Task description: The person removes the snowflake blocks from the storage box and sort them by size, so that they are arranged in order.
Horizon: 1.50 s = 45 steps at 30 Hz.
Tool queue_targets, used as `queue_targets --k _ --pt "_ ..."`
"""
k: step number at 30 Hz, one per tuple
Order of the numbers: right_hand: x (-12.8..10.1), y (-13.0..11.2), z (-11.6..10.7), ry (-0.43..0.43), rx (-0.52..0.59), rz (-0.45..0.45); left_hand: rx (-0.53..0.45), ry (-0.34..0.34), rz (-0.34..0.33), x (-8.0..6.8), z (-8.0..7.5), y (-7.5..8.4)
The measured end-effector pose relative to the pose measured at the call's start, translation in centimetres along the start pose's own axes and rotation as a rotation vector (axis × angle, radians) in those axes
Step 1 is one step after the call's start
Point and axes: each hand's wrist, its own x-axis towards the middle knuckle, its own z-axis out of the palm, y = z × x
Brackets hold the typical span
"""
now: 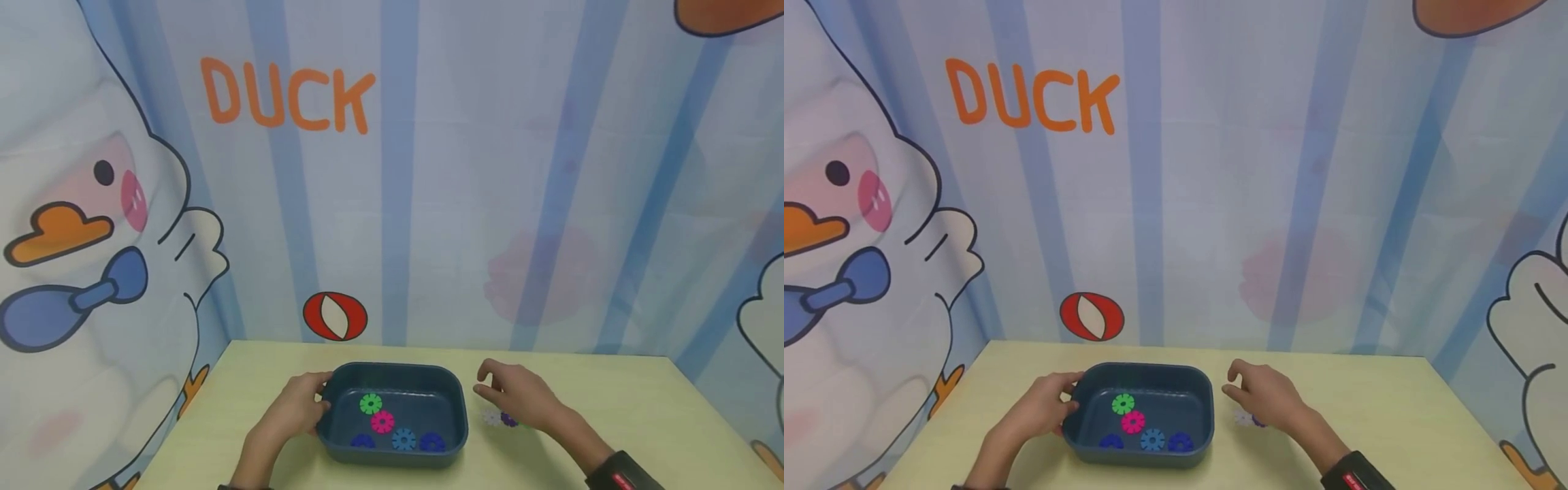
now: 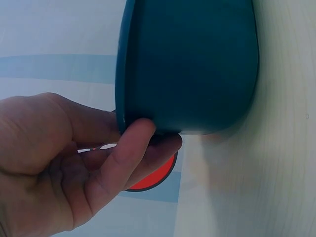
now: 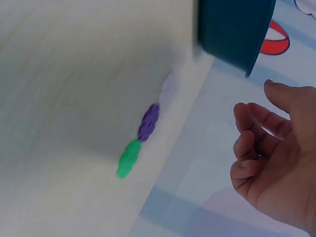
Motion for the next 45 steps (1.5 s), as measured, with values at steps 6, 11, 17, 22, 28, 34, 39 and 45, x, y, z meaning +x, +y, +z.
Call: queue_targets --k 6,11,17,22,28,34,39,45 --pt "1.6 -2.9 1.4 -0.001 -0.006 -0.072 -0.005 0.001 -0.010 -0.2 0.0 -0.1" --pt "3.0 -5.0 2.6 -0.018 -0.019 -0.155 -0.015 0.002 -0.020 -0.2 0.1 -0.2" --pt "4.3 -6.9 4.1 -0.040 -0.014 -0.175 -0.018 0.010 0.004 -0.1 -0.2 -0.3" --pt "4.9 -7.7 5.7 -0.094 0.011 -0.166 -0.024 0.002 0.008 0.0 -0.4 -0.4" --pt "5.3 -8.5 7.1 -0.145 0.002 -0.226 0.009 0.008 -0.002 0.2 -0.4 -0.2" --pt "5.9 -8.9 8.6 -0.185 -0.076 -0.262 0.019 0.010 -0.002 0.2 -0.4 -0.1" --pt "6.3 -9.2 9.2 -0.238 -0.109 -0.309 0.013 0.003 -0.004 0.2 -0.2 0.0" --pt "6.7 -9.4 9.5 -0.307 -0.158 -0.360 -0.024 -0.005 0.005 0.1 -0.2 -0.2"
